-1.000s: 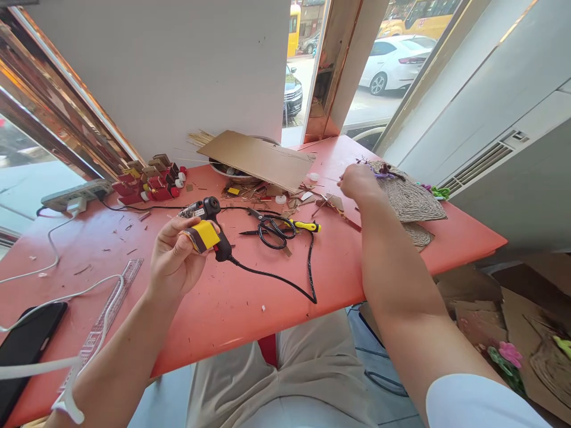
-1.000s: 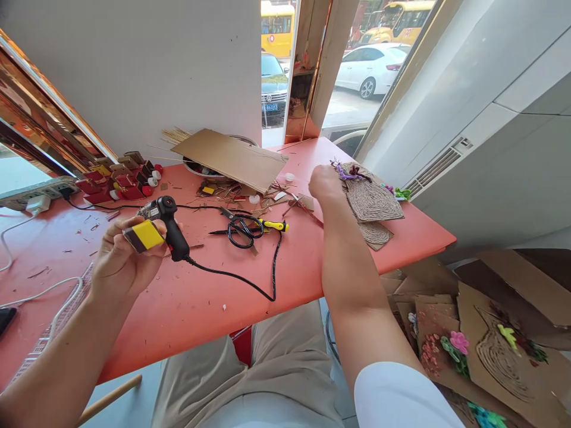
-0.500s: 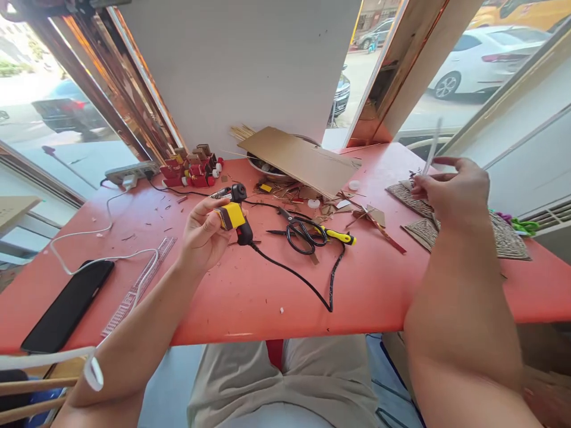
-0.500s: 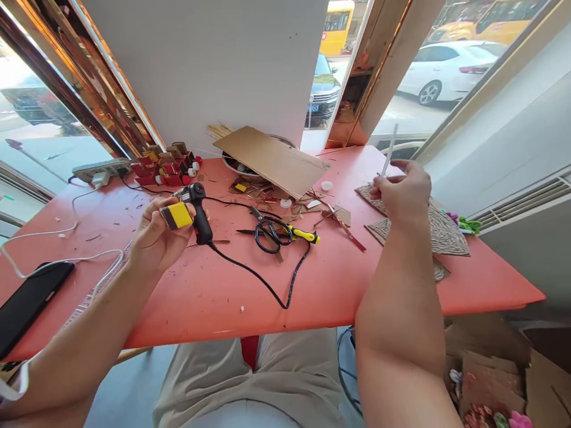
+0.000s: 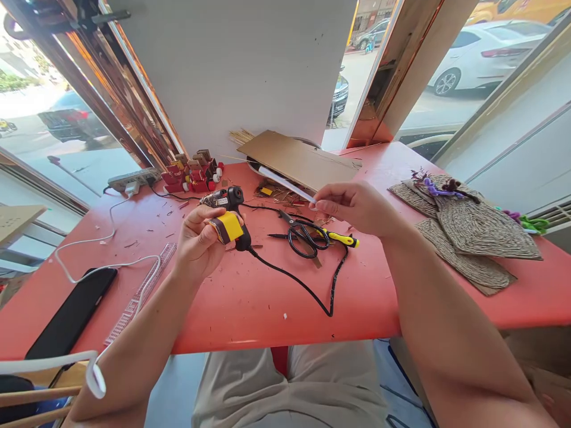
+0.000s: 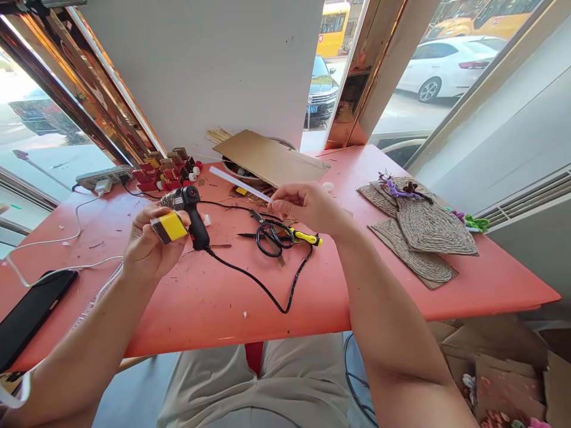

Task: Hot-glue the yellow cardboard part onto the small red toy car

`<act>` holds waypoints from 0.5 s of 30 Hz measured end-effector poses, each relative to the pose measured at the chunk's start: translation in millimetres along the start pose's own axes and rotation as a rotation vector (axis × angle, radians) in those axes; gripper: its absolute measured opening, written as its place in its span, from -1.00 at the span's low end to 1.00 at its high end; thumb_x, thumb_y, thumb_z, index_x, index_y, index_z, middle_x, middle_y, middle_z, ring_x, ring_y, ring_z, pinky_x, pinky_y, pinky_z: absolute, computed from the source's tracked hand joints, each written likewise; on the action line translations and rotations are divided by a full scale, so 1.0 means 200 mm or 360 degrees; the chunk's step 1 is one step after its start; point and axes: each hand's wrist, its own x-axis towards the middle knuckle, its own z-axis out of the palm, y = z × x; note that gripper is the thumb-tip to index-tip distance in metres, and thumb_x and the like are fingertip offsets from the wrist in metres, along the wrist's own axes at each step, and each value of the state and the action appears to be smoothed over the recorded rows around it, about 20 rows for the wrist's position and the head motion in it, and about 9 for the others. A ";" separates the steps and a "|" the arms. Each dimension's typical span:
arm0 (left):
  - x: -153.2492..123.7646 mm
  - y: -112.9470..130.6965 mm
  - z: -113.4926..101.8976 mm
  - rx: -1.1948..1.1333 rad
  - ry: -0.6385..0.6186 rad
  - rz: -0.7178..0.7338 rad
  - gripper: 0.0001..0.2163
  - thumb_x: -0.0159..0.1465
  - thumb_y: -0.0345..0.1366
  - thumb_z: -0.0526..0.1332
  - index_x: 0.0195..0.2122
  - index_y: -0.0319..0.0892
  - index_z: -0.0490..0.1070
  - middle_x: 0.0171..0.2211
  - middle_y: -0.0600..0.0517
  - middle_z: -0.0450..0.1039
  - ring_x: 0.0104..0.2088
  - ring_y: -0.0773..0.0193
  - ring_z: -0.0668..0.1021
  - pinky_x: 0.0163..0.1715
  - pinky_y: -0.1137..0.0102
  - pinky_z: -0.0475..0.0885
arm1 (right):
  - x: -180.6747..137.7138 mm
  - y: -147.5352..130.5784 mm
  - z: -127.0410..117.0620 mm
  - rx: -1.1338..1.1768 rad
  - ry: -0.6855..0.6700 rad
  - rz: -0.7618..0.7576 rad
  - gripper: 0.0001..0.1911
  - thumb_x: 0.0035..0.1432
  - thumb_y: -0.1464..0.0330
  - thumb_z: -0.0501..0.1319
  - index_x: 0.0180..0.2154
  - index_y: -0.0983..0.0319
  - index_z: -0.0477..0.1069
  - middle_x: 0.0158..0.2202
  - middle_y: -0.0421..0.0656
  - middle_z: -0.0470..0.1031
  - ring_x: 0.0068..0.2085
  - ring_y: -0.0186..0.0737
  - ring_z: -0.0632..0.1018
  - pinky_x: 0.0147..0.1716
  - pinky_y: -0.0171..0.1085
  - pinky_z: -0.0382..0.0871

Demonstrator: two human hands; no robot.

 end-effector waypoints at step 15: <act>-0.02 -0.02 0.06 0.0135 -0.0042 0.0175 -0.69 -0.03 0.01 0.68 -0.37 0.01 0.74 -0.48 0.04 0.68 -0.47 0.15 0.73 -0.49 0.34 0.69 | -0.05 -0.05 0.07 -0.0800 0.0222 -0.0364 -0.82 0.29 0.28 0.24 -0.34 0.11 0.58 -0.55 -0.23 0.56 -0.52 -0.27 0.47 -0.47 -0.27 0.28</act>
